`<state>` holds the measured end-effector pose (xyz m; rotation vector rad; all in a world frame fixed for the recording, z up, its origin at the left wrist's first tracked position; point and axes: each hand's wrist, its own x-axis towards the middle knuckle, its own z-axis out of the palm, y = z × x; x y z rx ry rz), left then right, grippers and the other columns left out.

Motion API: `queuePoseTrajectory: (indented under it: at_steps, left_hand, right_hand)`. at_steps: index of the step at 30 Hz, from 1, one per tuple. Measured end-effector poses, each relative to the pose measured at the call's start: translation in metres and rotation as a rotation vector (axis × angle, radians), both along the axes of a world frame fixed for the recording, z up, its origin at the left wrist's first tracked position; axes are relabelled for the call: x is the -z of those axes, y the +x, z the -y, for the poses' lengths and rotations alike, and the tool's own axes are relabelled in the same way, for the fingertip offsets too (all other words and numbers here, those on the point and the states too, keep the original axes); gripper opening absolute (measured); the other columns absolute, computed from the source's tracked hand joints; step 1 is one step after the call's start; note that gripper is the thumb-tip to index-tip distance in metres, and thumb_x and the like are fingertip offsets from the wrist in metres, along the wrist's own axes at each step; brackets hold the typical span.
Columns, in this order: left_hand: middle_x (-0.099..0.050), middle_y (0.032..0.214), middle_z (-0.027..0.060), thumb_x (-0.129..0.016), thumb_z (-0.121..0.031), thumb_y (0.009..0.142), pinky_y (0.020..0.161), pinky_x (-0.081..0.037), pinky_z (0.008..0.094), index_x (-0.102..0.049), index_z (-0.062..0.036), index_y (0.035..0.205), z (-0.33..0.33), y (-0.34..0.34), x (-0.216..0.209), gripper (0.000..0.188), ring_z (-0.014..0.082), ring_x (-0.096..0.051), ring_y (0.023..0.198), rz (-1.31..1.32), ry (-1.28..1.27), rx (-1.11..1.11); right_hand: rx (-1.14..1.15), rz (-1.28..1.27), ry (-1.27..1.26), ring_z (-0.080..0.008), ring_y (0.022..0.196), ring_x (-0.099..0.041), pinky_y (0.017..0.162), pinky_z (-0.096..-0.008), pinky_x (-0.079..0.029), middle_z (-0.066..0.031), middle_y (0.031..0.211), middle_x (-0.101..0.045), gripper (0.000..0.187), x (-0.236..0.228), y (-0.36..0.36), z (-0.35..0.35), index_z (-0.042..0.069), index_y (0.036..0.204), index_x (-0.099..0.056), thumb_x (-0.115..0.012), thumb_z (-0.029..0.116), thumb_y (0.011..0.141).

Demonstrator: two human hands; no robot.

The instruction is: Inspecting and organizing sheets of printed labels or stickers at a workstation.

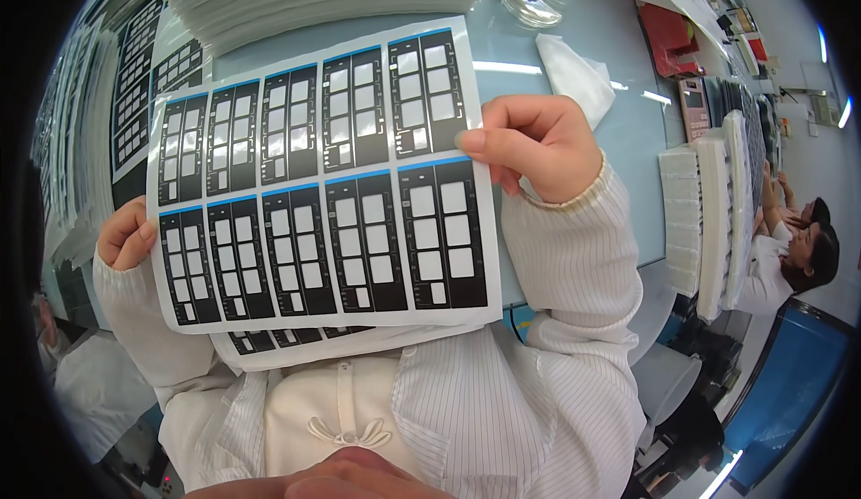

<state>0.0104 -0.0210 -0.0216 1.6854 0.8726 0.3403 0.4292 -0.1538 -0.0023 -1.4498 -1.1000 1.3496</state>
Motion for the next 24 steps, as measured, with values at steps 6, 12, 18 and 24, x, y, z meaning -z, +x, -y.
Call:
queuePoseTrajectory:
  at_steps: [6,12,18,24]
  left_hand:
    - [-0.055,0.068,0.0044,-0.052,-0.015,0.084,0.055,-0.040,0.0217,-0.054,-0.0008,0.067,-0.0011,-0.0012,0.0077,0.022,0.0089,-0.049,0.056,0.090,0.054,-0.078]
    - [-0.056,0.075,0.0022,-0.049,-0.016,0.086,0.060,-0.041,0.0220,-0.045,-0.0059,0.065,-0.0030,-0.0052,0.0074,0.024,0.0076,-0.052,0.065,0.017,-0.009,-0.063]
    - [-0.055,0.067,0.0031,-0.051,-0.017,0.084,0.054,-0.038,0.0217,-0.055,-0.0015,0.070,-0.0002,-0.0015,0.0101,0.021,0.0082,-0.048,0.056,0.066,-0.032,-0.162]
    - [-0.057,0.070,0.0034,-0.051,-0.020,0.084,0.057,-0.038,0.0214,-0.055,-0.0031,0.070,-0.0059,-0.0073,0.0076,0.022,0.0079,-0.049,0.058,0.007,-0.074,-0.101]
  right_hand:
    - [-0.015,0.001,-0.015,-0.0064,0.039,-0.043,0.038,-0.0200,-0.032,-0.0019,0.051,-0.052,0.019,0.0010,-0.0002,-0.0017,0.002,0.065,-0.058,-0.063,0.014,0.079]
    - [0.020,-0.004,-0.068,-0.0053,0.038,-0.044,0.034,-0.0170,-0.032,-0.0004,0.056,-0.053,0.020,0.0037,-0.0011,-0.0020,0.003,0.064,-0.055,-0.063,0.014,0.078]
    - [0.025,-0.008,-0.051,-0.0045,0.038,-0.044,0.036,-0.0167,-0.032,-0.0005,0.056,-0.053,0.020,0.0055,-0.0008,-0.0014,0.003,0.064,-0.054,-0.063,0.014,0.079]
    - [0.001,-0.026,-0.026,-0.0066,0.039,-0.045,0.036,-0.0196,-0.033,-0.0016,0.059,-0.056,0.019,0.0084,0.0033,-0.0028,0.003,0.064,-0.055,-0.061,0.012,0.079]
